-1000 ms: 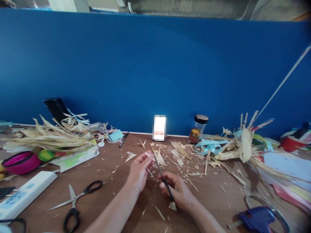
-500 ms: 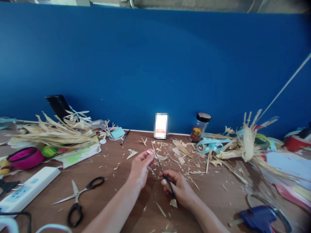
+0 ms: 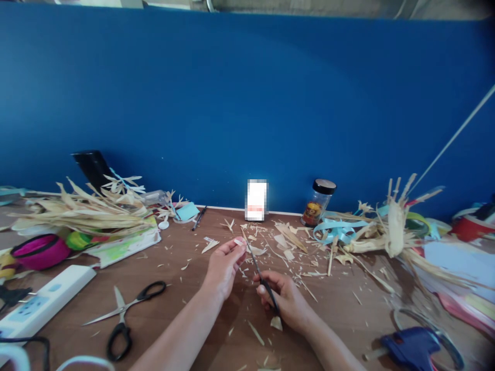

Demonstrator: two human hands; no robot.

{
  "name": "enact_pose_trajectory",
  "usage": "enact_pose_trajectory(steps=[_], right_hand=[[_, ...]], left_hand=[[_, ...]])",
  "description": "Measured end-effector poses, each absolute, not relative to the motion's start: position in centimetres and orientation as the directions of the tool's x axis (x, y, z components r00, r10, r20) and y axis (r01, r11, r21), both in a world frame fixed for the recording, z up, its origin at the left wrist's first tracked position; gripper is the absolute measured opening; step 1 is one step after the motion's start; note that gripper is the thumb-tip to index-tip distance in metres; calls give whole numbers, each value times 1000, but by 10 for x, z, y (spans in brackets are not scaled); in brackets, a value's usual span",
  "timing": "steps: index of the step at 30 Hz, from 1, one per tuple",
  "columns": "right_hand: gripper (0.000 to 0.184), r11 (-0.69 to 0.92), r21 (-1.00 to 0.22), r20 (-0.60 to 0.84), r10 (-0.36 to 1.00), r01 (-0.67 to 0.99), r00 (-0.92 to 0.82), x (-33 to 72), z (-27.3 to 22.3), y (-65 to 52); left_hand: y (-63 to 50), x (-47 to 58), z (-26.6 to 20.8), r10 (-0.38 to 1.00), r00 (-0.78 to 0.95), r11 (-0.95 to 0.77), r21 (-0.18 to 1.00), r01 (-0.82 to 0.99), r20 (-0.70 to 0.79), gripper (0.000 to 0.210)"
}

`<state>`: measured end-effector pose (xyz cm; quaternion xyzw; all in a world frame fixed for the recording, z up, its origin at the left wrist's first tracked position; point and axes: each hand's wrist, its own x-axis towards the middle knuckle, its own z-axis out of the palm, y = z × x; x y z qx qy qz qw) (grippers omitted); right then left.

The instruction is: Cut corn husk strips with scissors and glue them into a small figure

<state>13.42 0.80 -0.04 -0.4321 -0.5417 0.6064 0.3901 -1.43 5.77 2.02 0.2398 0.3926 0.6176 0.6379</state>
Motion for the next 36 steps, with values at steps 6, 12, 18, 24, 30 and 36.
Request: enact_pose_trajectory(steps=[6, 12, 18, 24, 30, 36], right_hand=[[34, -99, -995, -94, 943, 0, -319, 134, -4, 9], [35, -105, -994, -101, 943, 4, -318, 135, -10, 10], [34, -91, -996, -89, 942, 8, -325, 136, -10, 9], [34, -84, -996, -83, 943, 12, -323, 136, -8, 10], [33, -102, -995, -99, 942, 9, -320, 136, -10, 9], [31, -104, -995, -101, 944, 6, -313, 135, -10, 9]], left_hand=[[57, -15, 23, 973, -73, 134, 794, -593, -218, 22], [56, -14, 24, 973, -76, 133, 795, -592, -219, 22], [57, -14, 23, 973, -69, 138, 801, -583, -218, 21], [58, -15, 21, 974, -59, 147, 807, -572, -219, 22], [58, -15, 22, 973, -65, 143, 801, -582, -220, 21], [58, -15, 22, 974, -59, 147, 803, -578, -220, 20]])
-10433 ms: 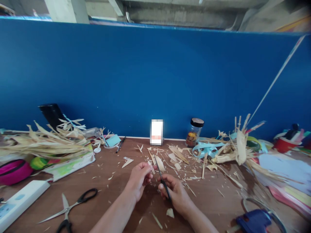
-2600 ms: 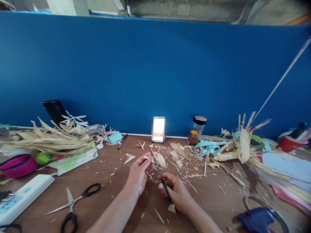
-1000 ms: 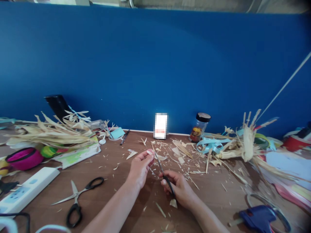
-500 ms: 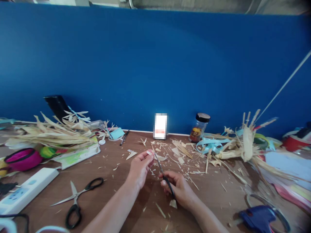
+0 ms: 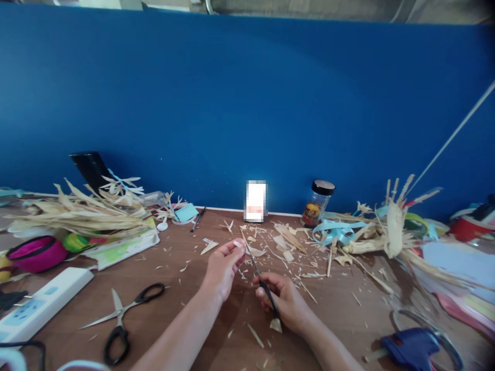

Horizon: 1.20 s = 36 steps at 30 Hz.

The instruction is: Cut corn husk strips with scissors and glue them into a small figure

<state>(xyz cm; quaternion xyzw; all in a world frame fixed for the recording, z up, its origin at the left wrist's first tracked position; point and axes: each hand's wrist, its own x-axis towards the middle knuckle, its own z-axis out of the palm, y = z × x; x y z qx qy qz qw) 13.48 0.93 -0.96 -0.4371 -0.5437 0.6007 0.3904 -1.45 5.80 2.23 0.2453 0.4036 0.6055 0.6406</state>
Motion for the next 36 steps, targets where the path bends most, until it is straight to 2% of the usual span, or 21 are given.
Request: enact_pose_trajectory(steps=[36], right_hand=[[35, -144, -989, -130, 947, -26, -294, 133, -7, 10]], left_hand=[[58, -17, 23, 970, -68, 155, 810, -565, -233, 22]])
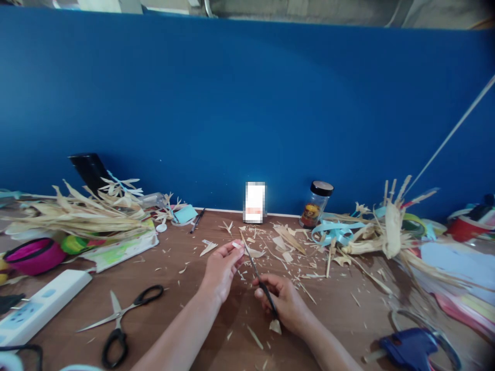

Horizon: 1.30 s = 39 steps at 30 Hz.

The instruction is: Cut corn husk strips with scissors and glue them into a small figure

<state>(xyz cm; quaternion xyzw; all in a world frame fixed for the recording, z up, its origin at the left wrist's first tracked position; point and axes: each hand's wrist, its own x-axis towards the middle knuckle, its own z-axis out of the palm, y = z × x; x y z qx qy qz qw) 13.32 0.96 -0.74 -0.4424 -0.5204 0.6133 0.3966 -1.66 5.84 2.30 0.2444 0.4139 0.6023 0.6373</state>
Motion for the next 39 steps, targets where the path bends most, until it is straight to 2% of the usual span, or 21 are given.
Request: enact_pose_trajectory(steps=[6, 14, 16, 18, 20, 22, 24, 27, 32, 39], right_hand=[[40, -177, -982, -154, 953, -68, -261, 133, -6, 11], [40, -51, -997, -40, 984, -63, -175, 132, -11, 13], [40, 32, -999, 29, 992, 21, -120, 133, -11, 13], [39, 99, -978, 92, 995, 182, -43, 135, -9, 12], [34, 118, -928, 139, 990, 353, 35, 137, -8, 11], [27, 117, -893, 165, 984, 436, 73, 139, -7, 11], [25, 124, -904, 157, 986, 409, 48, 140, -5, 11], [26, 130, -952, 119, 991, 277, -57, 138, -1, 10], [29, 107, -991, 90, 977, 79, -192, 131, 1, 8], [35, 4, -1000, 9, 959, -18, -283, 129, -8, 7]], left_hand=[[57, -14, 24, 970, -60, 161, 815, -557, -233, 17], [57, -14, 22, 965, -40, 198, 821, -535, -258, 17], [56, -15, 21, 965, -33, 206, 825, -527, -262, 18], [56, -15, 21, 962, -33, 216, 827, -518, -272, 19], [56, -15, 20, 960, -35, 221, 832, -509, -277, 21], [56, -15, 20, 962, -32, 218, 834, -507, -271, 24], [55, -14, 20, 965, -19, 217, 833, -509, -263, 23], [53, -12, 21, 966, 7, 225, 829, -513, -258, 17], [50, -9, 24, 956, 16, 261, 820, -510, -294, 19], [49, -7, 24, 956, 28, 269, 829, -490, -293, 24]])
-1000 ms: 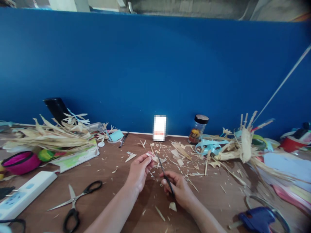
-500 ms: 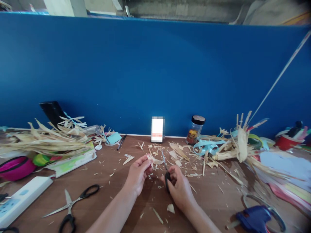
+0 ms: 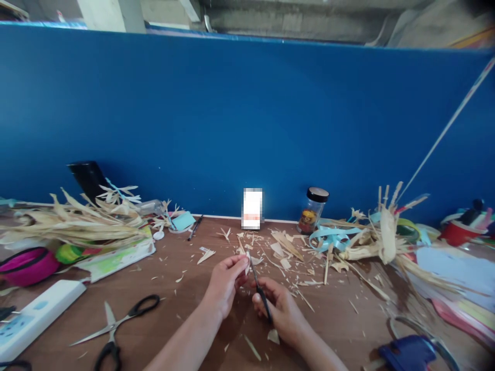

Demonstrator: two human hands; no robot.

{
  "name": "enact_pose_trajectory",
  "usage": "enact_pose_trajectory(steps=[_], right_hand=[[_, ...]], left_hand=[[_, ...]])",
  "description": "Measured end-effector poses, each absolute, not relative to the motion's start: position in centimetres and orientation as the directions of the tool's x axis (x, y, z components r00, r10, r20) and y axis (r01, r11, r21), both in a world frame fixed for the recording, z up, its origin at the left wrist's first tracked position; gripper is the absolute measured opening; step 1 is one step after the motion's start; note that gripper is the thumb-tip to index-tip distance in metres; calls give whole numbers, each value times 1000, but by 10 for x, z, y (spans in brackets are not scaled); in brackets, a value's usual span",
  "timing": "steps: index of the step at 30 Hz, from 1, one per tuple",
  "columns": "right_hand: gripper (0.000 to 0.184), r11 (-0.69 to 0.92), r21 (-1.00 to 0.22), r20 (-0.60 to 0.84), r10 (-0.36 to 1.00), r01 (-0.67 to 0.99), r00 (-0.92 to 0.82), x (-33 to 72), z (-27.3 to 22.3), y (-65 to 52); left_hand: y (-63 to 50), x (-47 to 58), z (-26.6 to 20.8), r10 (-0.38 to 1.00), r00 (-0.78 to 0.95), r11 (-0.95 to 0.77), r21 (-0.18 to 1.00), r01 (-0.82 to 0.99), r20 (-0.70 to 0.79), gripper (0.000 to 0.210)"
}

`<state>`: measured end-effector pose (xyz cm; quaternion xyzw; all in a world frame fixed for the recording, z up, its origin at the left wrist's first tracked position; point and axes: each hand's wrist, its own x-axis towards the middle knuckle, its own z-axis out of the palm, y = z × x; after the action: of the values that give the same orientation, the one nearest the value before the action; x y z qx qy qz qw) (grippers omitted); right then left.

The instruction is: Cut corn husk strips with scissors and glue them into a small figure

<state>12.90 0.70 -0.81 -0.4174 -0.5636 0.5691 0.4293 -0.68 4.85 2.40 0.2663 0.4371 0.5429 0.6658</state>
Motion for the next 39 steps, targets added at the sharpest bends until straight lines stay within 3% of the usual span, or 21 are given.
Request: enact_pose_trajectory(steps=[16, 39], right_hand=[[40, -67, -998, -61, 962, -12, -265, 125, -9, 6], [33, 11, -995, -15, 964, 98, -267, 128, -16, 10]], left_hand=[[45, -1, 21, 970, -6, 221, 899, -379, -242, 27], [49, -2, 15, 976, -60, 185, 938, -293, -212, 25]])
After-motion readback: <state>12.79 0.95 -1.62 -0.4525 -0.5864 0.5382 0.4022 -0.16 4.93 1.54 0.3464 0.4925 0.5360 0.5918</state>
